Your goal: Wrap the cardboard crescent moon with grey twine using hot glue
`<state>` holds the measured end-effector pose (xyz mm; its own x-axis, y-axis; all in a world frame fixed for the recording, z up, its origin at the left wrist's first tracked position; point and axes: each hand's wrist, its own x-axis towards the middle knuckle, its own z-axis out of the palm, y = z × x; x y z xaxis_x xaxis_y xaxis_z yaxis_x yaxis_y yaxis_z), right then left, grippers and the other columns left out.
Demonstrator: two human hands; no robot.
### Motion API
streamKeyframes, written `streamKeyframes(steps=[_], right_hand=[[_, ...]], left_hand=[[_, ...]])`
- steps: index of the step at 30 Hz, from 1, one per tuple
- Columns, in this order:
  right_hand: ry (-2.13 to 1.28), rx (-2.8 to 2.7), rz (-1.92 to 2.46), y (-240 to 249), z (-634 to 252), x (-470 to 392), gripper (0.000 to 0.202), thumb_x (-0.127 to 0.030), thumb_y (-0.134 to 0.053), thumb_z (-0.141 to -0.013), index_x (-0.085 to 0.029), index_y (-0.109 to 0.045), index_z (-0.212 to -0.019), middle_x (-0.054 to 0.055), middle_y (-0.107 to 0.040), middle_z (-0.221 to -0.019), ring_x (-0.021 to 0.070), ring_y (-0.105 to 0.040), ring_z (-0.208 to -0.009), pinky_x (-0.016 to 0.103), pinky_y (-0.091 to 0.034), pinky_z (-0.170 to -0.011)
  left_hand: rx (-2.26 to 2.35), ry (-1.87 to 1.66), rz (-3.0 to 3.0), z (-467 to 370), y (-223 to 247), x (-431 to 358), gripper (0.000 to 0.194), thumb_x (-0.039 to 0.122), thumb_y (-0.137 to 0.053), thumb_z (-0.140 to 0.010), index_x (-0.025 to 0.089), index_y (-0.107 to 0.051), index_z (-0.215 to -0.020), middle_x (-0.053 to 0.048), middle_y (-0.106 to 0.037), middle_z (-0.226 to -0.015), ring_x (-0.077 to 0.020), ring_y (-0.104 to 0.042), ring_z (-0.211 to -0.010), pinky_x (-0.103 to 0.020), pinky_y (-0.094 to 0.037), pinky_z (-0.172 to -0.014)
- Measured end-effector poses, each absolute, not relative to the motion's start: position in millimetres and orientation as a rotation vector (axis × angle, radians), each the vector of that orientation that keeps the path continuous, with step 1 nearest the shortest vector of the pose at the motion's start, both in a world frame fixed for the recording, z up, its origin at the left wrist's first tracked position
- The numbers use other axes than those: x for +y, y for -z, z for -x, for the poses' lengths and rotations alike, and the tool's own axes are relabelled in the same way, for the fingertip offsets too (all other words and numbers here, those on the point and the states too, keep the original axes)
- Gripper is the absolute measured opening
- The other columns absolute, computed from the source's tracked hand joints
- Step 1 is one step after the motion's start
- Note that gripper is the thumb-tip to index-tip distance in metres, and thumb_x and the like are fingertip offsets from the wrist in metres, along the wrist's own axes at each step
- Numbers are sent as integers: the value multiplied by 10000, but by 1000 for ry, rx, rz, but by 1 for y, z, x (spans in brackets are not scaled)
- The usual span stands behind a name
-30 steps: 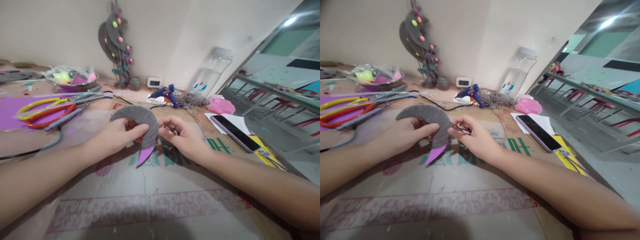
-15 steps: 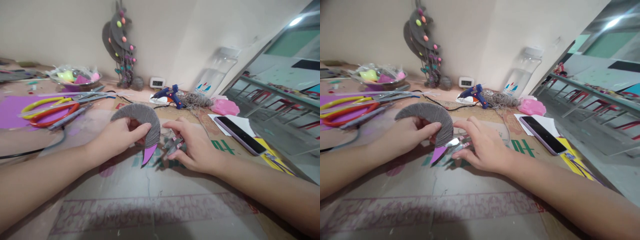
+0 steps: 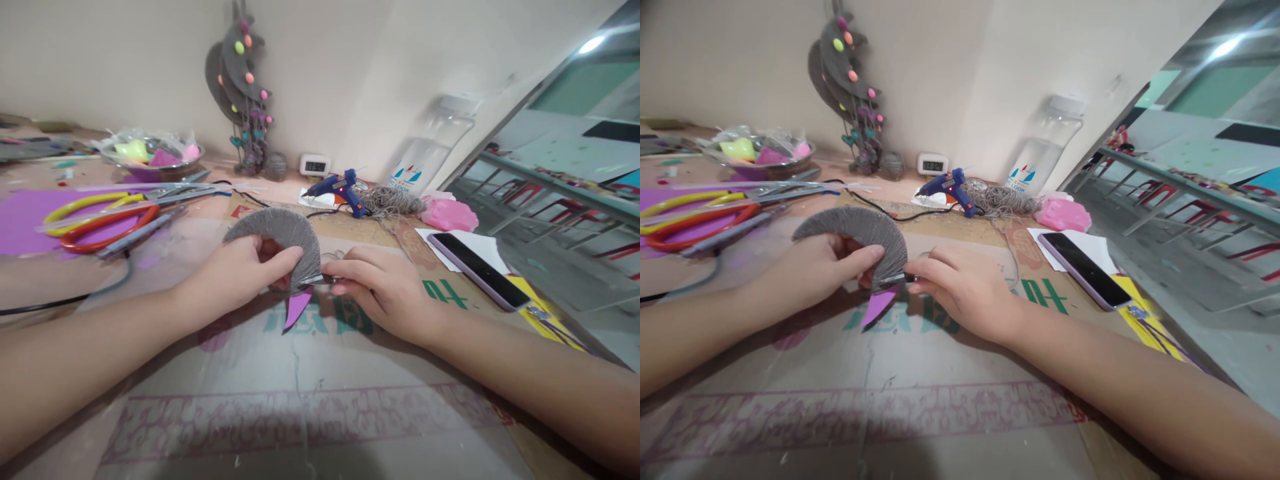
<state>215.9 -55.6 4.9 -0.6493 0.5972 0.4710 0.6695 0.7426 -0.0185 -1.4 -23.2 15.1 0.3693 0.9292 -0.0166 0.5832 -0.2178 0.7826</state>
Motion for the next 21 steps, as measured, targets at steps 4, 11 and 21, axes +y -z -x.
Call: streamKeyframes(steps=[4,11,21], right_hand=[[264,-2482,943,-5,-215,-56,241,-301,-452,-923,-150,-625,-997,36,-602,-751,118,-513,-642,241,-370,-584],[324,-2515,984,-7,-211,-57,258,-312,-436,-928,-158,-639,-967,36,-593,-713,129,-510,-638,248,-351,-574],[318,-2524,1007,-5,-212,-56,262,-320,-430,-929,-169,-635,-990,31,-577,-722,131,-500,-647,257,-338,-580]], left_hand=[[1313,-599,-1917,2,-14,-22,389,515,-472,-787,200,-608,-603,-6,-674,-606,-167,-601,-587,-243,-438,-595],[1312,-561,-1935,2,-13,-22,406,522,-464,-792,204,-625,-597,2,-680,-601,-166,-600,-582,-253,-424,-600],[1268,-569,-1942,1,-14,-22,399,475,-459,-805,202,-605,-553,10,-662,-565,-146,-571,-531,-236,-410,-549]])
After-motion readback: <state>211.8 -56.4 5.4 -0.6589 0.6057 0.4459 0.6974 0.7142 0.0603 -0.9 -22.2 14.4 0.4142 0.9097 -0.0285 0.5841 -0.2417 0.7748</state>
